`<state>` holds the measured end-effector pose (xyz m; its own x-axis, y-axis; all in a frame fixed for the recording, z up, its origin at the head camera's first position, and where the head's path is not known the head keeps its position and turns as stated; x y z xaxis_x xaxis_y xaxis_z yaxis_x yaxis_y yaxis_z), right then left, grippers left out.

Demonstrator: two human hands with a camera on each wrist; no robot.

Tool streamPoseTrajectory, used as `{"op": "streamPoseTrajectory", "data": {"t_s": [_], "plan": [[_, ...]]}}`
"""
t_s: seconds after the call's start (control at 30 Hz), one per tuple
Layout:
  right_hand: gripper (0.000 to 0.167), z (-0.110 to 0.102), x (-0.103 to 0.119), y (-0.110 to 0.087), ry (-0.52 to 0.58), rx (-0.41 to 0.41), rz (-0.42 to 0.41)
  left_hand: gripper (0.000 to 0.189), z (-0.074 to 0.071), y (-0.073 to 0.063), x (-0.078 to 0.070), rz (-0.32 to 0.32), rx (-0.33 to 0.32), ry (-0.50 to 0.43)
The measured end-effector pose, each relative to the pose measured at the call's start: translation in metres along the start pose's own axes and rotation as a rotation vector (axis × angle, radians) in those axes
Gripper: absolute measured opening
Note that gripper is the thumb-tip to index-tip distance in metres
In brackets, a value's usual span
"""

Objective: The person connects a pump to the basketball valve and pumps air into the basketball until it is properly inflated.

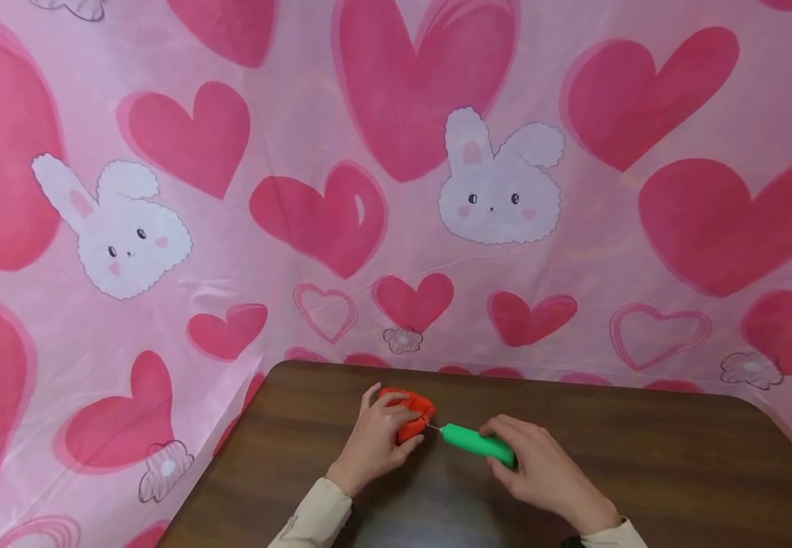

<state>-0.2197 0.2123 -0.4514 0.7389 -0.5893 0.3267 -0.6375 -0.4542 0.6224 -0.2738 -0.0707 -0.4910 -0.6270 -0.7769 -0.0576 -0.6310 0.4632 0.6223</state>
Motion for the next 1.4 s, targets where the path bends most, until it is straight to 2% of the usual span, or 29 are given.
{"op": "streamPoseTrajectory", "data": {"t_s": [0.17, 0.43, 0.6, 0.8, 0.97, 1.17, 1.27, 1.4], "plan": [[0.046, 0.0, 0.001, 0.001, 0.005, -0.015, -0.027, 0.006, 0.001, 0.001, 0.0, 0.001, -0.023, 0.025], [0.04, -0.001, -0.001, 0.004, 0.048, -0.054, -0.027, 0.013, 0.004, 0.001, 0.0, 0.035, -0.044, 0.066], [0.043, -0.001, 0.002, 0.005, 0.062, -0.07, -0.054, 0.014, 0.002, 0.002, -0.002, 0.077, -0.03, 0.081], [0.047, 0.0, 0.017, 0.02, 0.0, -0.165, -0.03, 0.01, 0.001, 0.004, -0.005, 0.143, -0.019, 0.085], [0.046, 0.004, 0.03, 0.029, -0.059, -0.16, -0.024, 0.009, 0.004, 0.004, -0.005, 0.168, -0.037, 0.071], [0.05, 0.009, 0.04, 0.035, -0.105, -0.165, -0.054, 0.008, 0.006, 0.007, -0.004, 0.212, -0.068, 0.056], [0.049, 0.011, 0.043, 0.038, -0.123, -0.169, -0.003, 0.008, 0.005, 0.007, -0.004, 0.215, -0.083, 0.055], [0.046, 0.009, 0.045, 0.04, -0.113, -0.147, 0.179, 0.008, 0.004, 0.006, -0.006, 0.199, -0.094, 0.059]]}}
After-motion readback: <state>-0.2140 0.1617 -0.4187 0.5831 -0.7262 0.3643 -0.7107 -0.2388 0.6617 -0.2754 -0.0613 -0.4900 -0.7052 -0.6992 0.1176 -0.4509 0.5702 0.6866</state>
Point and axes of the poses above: each hand's wrist, its own y-axis towards the middle knuckle, its own z-axis out of the palm, x = y × z, the point moved 1 cm from there along y, towards the middle knuckle, and after that the axes turned 4 degrees about -x, right-handed, at the moved point
